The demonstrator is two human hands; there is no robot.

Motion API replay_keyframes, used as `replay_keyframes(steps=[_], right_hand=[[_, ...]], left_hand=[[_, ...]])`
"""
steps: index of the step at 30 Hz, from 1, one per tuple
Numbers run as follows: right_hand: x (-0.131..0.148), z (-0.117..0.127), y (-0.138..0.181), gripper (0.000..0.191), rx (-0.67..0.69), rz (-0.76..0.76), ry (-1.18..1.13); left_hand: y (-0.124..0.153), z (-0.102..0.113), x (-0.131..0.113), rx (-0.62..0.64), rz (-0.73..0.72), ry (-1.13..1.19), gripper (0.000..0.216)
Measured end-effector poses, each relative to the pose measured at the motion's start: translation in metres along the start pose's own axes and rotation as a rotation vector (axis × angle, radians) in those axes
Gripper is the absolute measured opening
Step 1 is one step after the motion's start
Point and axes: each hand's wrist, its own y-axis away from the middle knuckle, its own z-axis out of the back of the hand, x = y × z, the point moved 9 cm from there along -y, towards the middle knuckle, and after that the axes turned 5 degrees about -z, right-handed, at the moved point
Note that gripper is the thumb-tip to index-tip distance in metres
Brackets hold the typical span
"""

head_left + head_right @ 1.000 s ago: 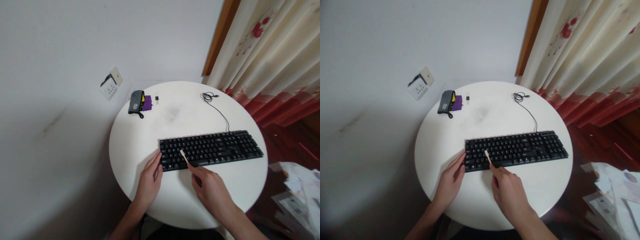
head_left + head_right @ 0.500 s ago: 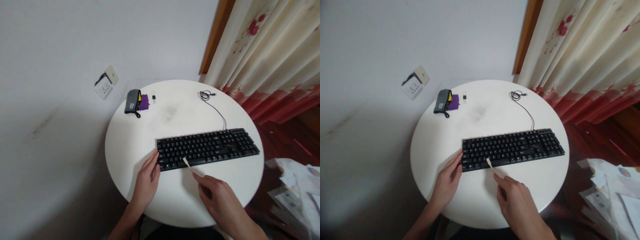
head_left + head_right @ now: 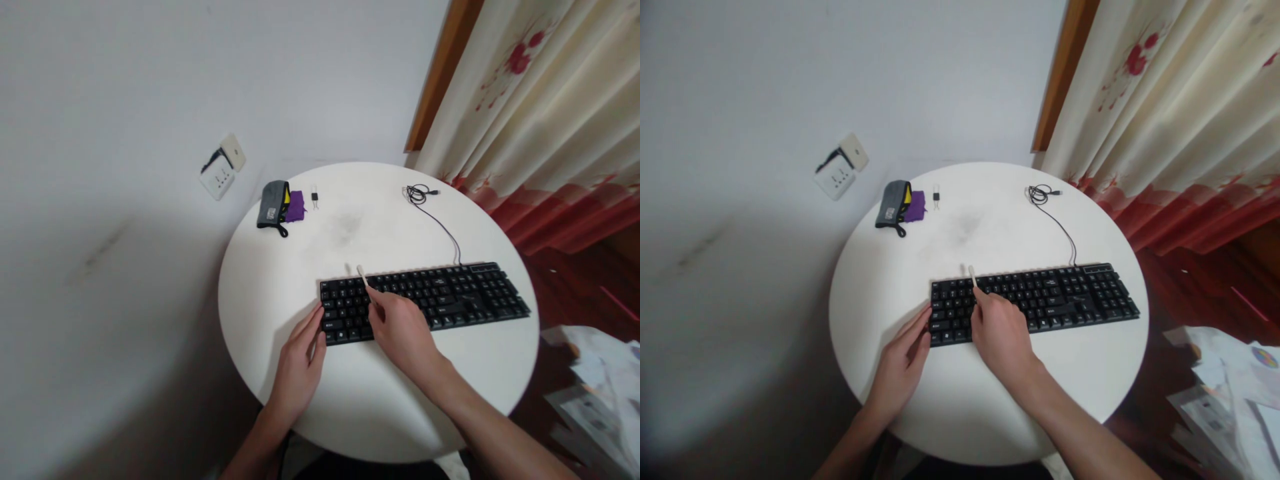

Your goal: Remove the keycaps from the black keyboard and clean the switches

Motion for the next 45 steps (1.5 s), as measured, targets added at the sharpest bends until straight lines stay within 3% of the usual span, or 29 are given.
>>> replay_keyframes(steps=[4,12,19,35,41,45], right_hand=[[-0.002,-0.010,0.002,0.040,0.040,-0.036,0.093],[-0.012,-0.017,0.038,0.045,0.078,-0.007,0.031],[-0.028,-0.010,0.050,0.045,0.035,0.006,0.057],[-0.057,-0.008,0.088,0.045,0.143,-0.069,-0.019],[-0.060,0.003,0.096,0.042,0.184,-0.048,-0.132],[-0.054,0.022,0.075,0.042,0.060,-0.044,-0.207]], left_hand=[[0.002,-0.001,0.003,0.009,-0.005,-0.006,0.046],[0.001,-0.002,0.003,0.006,-0.001,-0.010,0.045],[0.000,0.000,0.001,0.000,-0.007,-0.027,0.045],[-0.001,0.000,0.000,0.001,-0.027,-0.066,0.045],[0.000,0.000,0.003,0.001,-0.015,-0.069,0.045],[0.000,0.000,0.002,-0.006,-0.013,-0.059,0.045]])
